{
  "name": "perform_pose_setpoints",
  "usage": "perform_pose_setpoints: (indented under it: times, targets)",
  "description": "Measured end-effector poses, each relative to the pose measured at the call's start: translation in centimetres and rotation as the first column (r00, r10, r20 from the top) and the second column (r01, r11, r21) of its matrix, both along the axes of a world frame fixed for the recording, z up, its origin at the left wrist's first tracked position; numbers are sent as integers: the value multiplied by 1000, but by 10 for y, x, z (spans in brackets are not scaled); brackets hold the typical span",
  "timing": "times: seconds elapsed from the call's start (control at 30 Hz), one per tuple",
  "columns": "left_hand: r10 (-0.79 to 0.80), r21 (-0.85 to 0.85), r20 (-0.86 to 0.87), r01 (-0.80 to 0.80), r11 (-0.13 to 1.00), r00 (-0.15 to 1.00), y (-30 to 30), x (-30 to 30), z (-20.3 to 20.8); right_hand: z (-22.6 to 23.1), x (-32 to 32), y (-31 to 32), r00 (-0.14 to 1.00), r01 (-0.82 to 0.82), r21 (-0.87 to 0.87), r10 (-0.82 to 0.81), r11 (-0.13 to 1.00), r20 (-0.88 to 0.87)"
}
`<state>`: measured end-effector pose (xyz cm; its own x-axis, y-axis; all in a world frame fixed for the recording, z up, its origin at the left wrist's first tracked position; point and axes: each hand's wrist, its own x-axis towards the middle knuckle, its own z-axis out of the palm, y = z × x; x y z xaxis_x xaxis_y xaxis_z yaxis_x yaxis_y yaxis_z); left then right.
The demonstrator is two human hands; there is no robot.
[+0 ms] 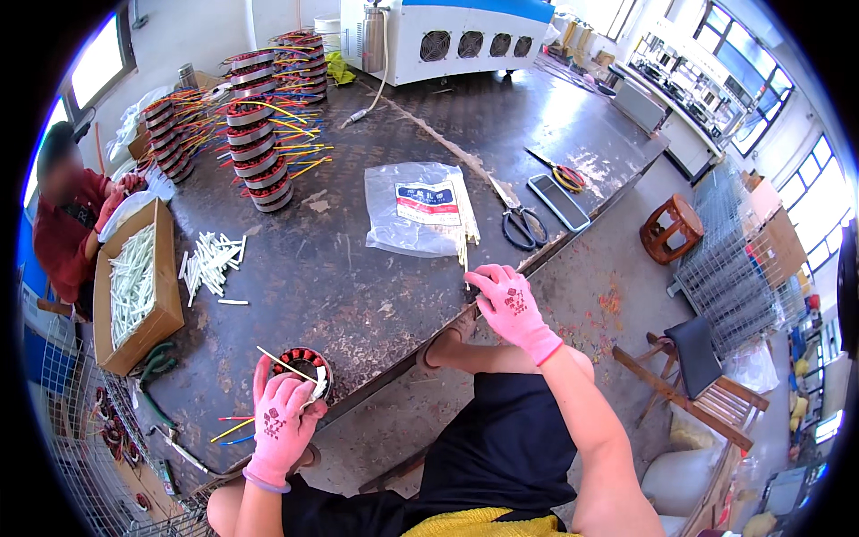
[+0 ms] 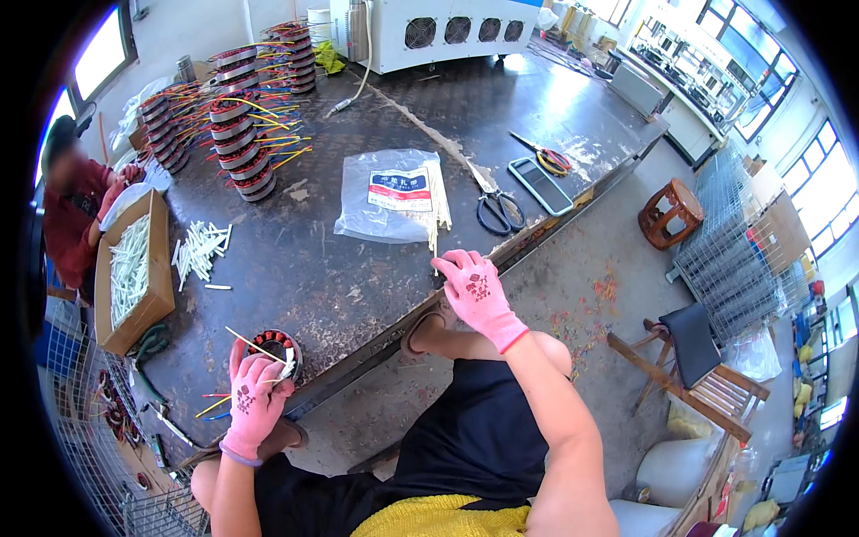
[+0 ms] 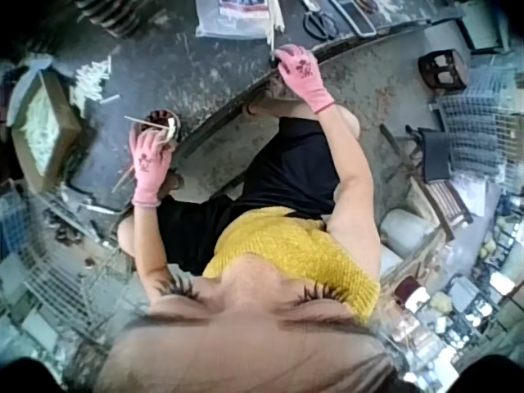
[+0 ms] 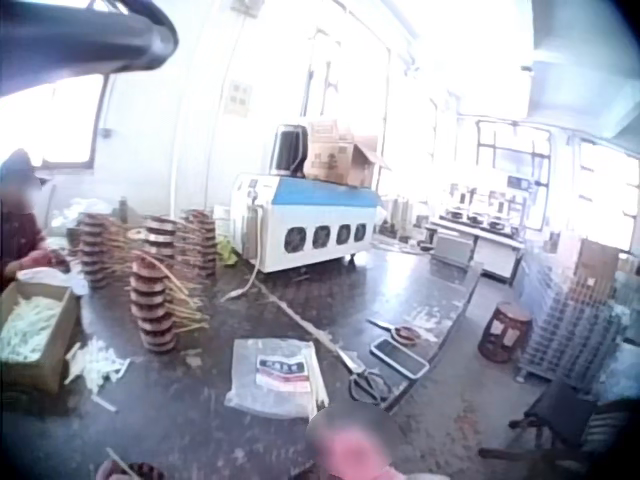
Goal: The person inserts colored wires into the slots of a motor stator, fits white insulation sleeves onto the wire ends, and uses scissors to trim a wire.
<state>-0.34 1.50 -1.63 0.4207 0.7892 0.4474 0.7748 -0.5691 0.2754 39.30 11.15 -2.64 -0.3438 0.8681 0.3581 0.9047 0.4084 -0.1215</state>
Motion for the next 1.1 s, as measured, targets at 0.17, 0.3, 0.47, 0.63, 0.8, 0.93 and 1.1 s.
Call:
perform_pose_setpoints:
  times: [0.17, 0.3, 0.47, 0.63, 0.8, 0.93, 1.1]
  targets:
    - [-17, -13, 11, 17, 1000, 1000, 2, 1, 6, 15, 6, -3, 978, -81, -61, 91, 995, 185]
    - [-30, -13, 21, 30, 999, 999, 1, 1, 10, 3, 8, -8, 993, -74, 36, 70, 997, 93]
    - [-31, -9, 14, 31, 999, 999, 1, -1, 7, 0, 18, 10, 997, -50, 108, 42, 993, 70]
    - [-27, 5, 16, 27, 1000, 1000, 1, 1, 6, 10, 18, 33, 974, -138, 30, 130, 990, 187]
    - [-20, 10, 3, 20, 1000, 1000, 1, 0, 7, 4, 22, 51, 942, -296, 38, 285, 954, 177]
    - [-23, 4, 10, 23, 1000, 1000, 2, 0, 6, 4, 19, 64, 944, -294, 10, 288, 956, 159]
    - [-26, 4, 9, 26, 1000, 1000, 3, 1, 5, 5, 16, 72, 957, -279, 49, 274, 959, 95]
